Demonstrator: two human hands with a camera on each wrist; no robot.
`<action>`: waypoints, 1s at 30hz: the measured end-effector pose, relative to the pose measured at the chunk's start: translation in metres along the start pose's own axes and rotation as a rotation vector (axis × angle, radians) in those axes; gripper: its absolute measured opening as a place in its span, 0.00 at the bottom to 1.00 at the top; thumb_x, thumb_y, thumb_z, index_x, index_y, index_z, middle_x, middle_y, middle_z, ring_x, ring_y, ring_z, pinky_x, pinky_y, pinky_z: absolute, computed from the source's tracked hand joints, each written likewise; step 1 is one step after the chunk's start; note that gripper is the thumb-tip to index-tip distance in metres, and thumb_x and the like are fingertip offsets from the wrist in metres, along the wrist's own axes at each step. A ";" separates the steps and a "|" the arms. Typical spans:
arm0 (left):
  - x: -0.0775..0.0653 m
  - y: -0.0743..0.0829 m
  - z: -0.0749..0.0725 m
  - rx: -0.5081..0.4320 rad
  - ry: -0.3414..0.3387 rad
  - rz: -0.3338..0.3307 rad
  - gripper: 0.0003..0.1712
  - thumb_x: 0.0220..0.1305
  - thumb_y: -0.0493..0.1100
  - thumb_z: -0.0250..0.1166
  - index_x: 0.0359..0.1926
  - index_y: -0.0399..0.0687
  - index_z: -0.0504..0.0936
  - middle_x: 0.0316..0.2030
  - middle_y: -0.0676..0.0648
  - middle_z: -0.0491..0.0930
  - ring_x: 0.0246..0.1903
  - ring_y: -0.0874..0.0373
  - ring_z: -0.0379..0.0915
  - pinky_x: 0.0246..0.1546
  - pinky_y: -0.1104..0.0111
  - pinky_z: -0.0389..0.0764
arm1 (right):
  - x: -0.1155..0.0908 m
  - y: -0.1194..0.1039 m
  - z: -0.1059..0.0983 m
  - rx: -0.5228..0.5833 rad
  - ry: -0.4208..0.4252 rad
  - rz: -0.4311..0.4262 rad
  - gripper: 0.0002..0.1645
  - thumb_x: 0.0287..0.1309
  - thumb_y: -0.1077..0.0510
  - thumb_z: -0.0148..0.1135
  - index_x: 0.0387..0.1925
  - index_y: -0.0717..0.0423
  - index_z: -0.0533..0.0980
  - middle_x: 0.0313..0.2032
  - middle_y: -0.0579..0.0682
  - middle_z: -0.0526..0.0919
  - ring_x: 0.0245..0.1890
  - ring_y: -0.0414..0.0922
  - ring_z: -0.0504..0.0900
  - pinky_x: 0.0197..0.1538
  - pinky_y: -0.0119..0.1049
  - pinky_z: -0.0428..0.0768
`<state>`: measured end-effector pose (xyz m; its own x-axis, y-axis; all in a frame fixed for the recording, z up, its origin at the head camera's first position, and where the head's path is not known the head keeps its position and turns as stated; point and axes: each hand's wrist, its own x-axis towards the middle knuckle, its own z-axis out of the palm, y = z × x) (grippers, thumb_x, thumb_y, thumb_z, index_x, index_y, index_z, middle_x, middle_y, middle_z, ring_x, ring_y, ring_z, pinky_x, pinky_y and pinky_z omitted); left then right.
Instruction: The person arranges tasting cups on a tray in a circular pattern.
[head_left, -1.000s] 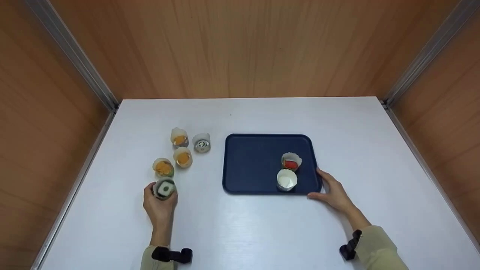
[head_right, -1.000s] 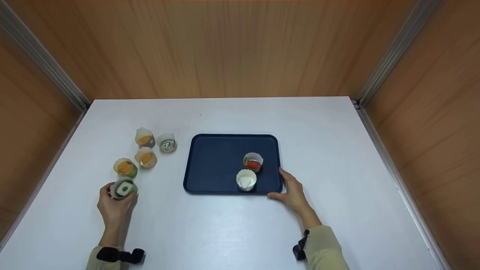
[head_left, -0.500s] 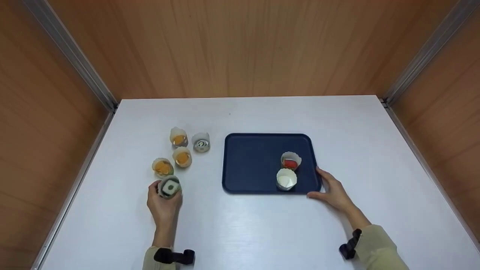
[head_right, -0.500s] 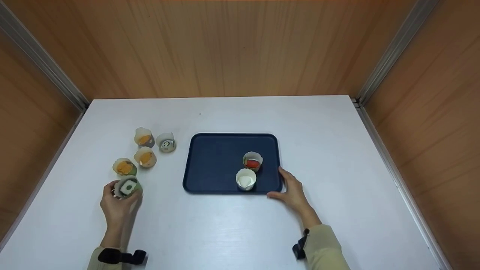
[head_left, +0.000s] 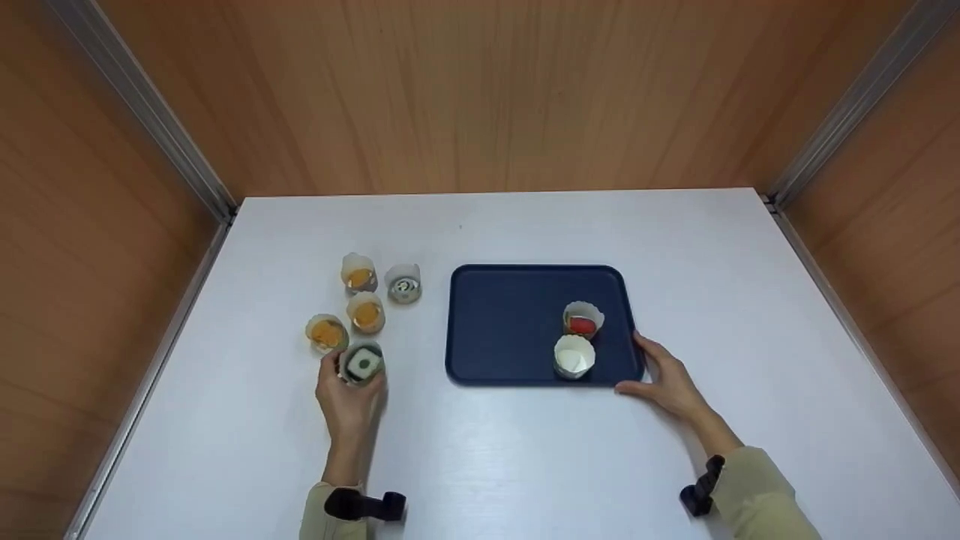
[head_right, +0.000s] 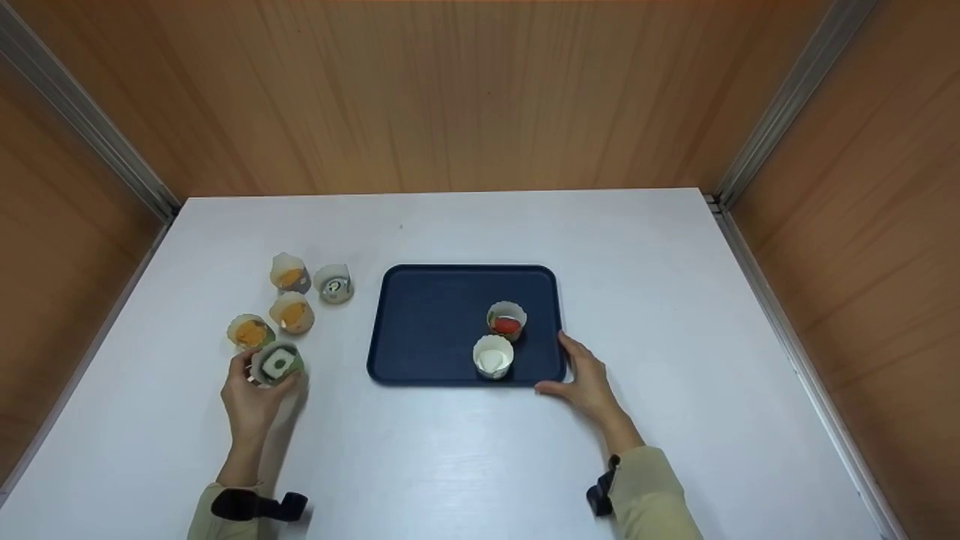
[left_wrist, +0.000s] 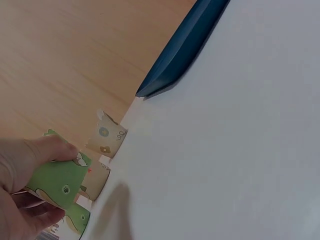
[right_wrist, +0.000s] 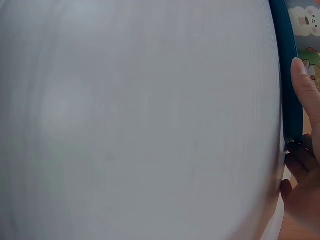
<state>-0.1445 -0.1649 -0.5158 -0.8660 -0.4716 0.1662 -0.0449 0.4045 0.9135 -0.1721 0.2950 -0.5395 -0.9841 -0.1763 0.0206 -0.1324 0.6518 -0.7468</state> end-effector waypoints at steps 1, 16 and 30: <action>0.000 0.001 0.002 0.000 -0.005 0.002 0.35 0.36 0.28 0.70 0.50 0.31 0.66 0.48 0.36 0.69 0.51 0.46 0.64 0.51 0.57 0.65 | 0.000 0.000 0.000 0.000 -0.001 0.001 0.57 0.34 0.45 0.71 0.64 0.61 0.55 0.63 0.61 0.56 0.63 0.57 0.52 0.61 0.50 0.53; -0.001 0.017 0.028 -0.080 -0.045 0.081 0.35 0.35 0.27 0.70 0.49 0.31 0.67 0.46 0.37 0.71 0.49 0.48 0.65 0.51 0.59 0.65 | 0.000 -0.001 -0.001 -0.002 -0.003 -0.004 0.57 0.34 0.45 0.71 0.64 0.61 0.54 0.63 0.61 0.56 0.63 0.57 0.52 0.61 0.49 0.53; -0.002 0.036 0.059 -0.103 -0.044 0.168 0.32 0.33 0.27 0.71 0.44 0.32 0.69 0.41 0.38 0.73 0.43 0.48 0.69 0.44 0.57 0.69 | 0.001 -0.001 -0.001 -0.009 0.003 -0.011 0.57 0.33 0.44 0.71 0.64 0.62 0.55 0.62 0.62 0.56 0.62 0.57 0.53 0.61 0.49 0.54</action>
<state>-0.1736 -0.1035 -0.5051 -0.8782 -0.3684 0.3049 0.1510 0.3913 0.9078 -0.1728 0.2947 -0.5381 -0.9829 -0.1815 0.0312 -0.1448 0.6566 -0.7402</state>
